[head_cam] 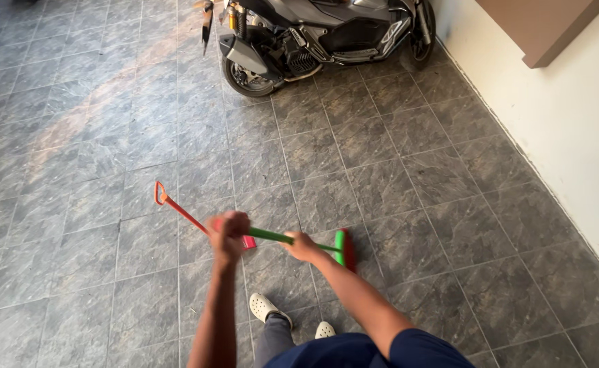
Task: The person sweeps a tiled floor using a green broom and a red dustpan. They repeatedly sweep debris into the dustpan, moving around a parked motorcycle to gather dirt from different areas of the room.
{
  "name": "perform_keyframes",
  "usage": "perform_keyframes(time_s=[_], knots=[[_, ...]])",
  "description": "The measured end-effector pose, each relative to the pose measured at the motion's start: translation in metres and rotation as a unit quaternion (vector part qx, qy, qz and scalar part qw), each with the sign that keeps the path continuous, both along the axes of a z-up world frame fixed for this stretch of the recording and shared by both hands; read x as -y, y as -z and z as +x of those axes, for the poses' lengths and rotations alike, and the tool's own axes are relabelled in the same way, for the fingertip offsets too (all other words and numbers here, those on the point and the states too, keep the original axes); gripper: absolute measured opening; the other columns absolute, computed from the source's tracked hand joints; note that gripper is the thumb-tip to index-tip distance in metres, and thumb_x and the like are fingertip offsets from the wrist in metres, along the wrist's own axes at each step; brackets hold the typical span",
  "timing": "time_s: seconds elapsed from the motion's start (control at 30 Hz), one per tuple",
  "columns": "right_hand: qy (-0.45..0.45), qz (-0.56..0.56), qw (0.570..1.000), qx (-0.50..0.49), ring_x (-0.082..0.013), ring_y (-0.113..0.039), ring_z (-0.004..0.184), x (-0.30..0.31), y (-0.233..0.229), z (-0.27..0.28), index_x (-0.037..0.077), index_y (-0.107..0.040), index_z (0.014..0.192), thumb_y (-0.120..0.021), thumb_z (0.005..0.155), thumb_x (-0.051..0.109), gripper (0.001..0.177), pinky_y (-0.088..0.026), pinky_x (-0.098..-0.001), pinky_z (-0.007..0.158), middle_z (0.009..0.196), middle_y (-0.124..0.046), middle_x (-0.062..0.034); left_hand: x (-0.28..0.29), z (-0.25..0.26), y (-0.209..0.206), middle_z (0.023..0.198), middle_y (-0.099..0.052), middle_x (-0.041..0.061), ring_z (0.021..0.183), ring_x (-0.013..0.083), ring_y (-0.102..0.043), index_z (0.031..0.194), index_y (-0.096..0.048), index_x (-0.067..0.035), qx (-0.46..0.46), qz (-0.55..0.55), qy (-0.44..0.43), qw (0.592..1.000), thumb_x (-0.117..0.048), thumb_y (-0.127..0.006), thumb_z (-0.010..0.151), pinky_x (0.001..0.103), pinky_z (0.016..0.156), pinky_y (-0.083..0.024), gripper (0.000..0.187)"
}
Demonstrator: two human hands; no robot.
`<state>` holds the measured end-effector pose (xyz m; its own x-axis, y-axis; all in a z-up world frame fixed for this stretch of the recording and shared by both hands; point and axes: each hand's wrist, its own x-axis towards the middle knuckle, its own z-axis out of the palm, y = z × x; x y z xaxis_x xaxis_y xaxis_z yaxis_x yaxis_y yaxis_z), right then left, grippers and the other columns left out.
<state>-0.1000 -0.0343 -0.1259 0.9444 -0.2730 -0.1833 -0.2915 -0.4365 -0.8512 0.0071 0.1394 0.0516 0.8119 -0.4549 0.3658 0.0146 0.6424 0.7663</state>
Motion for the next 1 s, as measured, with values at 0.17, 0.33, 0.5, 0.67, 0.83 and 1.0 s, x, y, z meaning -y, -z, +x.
perform_keyframes(time_s=[0.17, 0.33, 0.5, 0.67, 0.83, 1.0], knots=[[-0.026, -0.106, 0.989, 0.101, -0.0307, -0.063, 0.062, 0.004, -0.003, -0.01, 0.004, -0.061, 0.081, -0.067, 0.096, 0.026, 0.028, -0.049, -0.0454, 0.058, 0.068, -0.062, -0.0158, -0.019, -0.014, -0.046, 0.051, -0.033, 0.0, 0.043, 0.0137, -0.034, 0.059, -0.032, -0.015, -0.033, -0.018, -0.038, 0.999, -0.033, -0.058, 0.104, 0.033, 0.043, -0.029, 0.055], [0.085, -0.127, 0.988, -0.024, -0.0254, -0.064, 0.057, 0.058, -0.008, -0.107, 0.008, -0.065, 0.073, -0.066, 0.089, 0.022, 0.021, -0.051, -0.0435, 0.057, 0.066, -0.065, -0.012, 0.024, -0.057, 0.001, 0.058, -0.054, 0.013, 0.052, 0.0211, -0.05, 0.059, -0.054, -0.002, 0.005, 0.035, 0.016, 0.999, -0.037, -0.049, 0.102, 0.035, 0.052, -0.043, 0.056], [0.182, -0.187, 0.954, -0.147, -0.0345, -0.073, 0.069, 0.103, -0.005, -0.23, 0.01, -0.073, 0.077, -0.065, 0.086, 0.025, 0.02, -0.056, -0.0484, 0.068, 0.074, -0.073, -0.0171, 0.099, -0.147, 0.111, 0.063, -0.061, 0.013, 0.065, 0.0244, -0.064, 0.064, -0.063, 0.0, -0.103, 0.106, 0.114, 0.982, -0.032, -0.048, 0.097, 0.038, 0.07, -0.053, 0.048], [0.277, -0.197, 0.828, -0.447, -0.0429, -0.055, 0.125, 0.095, 0.022, -0.284, 0.016, -0.059, 0.131, -0.078, 0.085, 0.053, 0.062, -0.041, -0.057, 0.1, 0.133, -0.057, -0.0214, 0.124, -0.203, 0.174, 0.058, -0.056, 0.011, 0.06, 0.0232, -0.058, 0.062, -0.057, -0.001, -0.164, 0.177, 0.222, 0.945, -0.023, -0.059, 0.103, 0.037, 0.082, -0.057, 0.047], [0.286, -0.147, 0.902, -0.287, -0.0363, -0.064, 0.121, 0.048, 0.032, -0.233, 0.025, -0.062, 0.137, -0.069, 0.085, 0.032, 0.053, -0.051, -0.0525, 0.1, 0.127, -0.068, -0.0147, 0.073, -0.148, 0.141, 0.057, -0.065, 0.011, 0.054, 0.0198, -0.063, 0.058, -0.062, -0.004, -0.076, 0.28, 0.068, 0.955, -0.028, -0.046, 0.095, 0.034, 0.059, -0.052, 0.047], [0.229, -0.101, 0.968, 0.007, -0.0359, -0.065, 0.119, -0.032, 0.01, -0.133, 0.012, -0.067, 0.129, -0.065, 0.089, 0.007, 0.04, -0.049, -0.0424, 0.102, 0.125, -0.07, -0.0169, -0.01, -0.094, 0.059, 0.056, -0.049, 0.005, 0.047, 0.016, -0.046, 0.062, -0.049, -0.009, -0.107, 0.111, 0.018, 0.988, -0.023, -0.056, 0.102, 0.032, 0.048, -0.038, 0.043]])
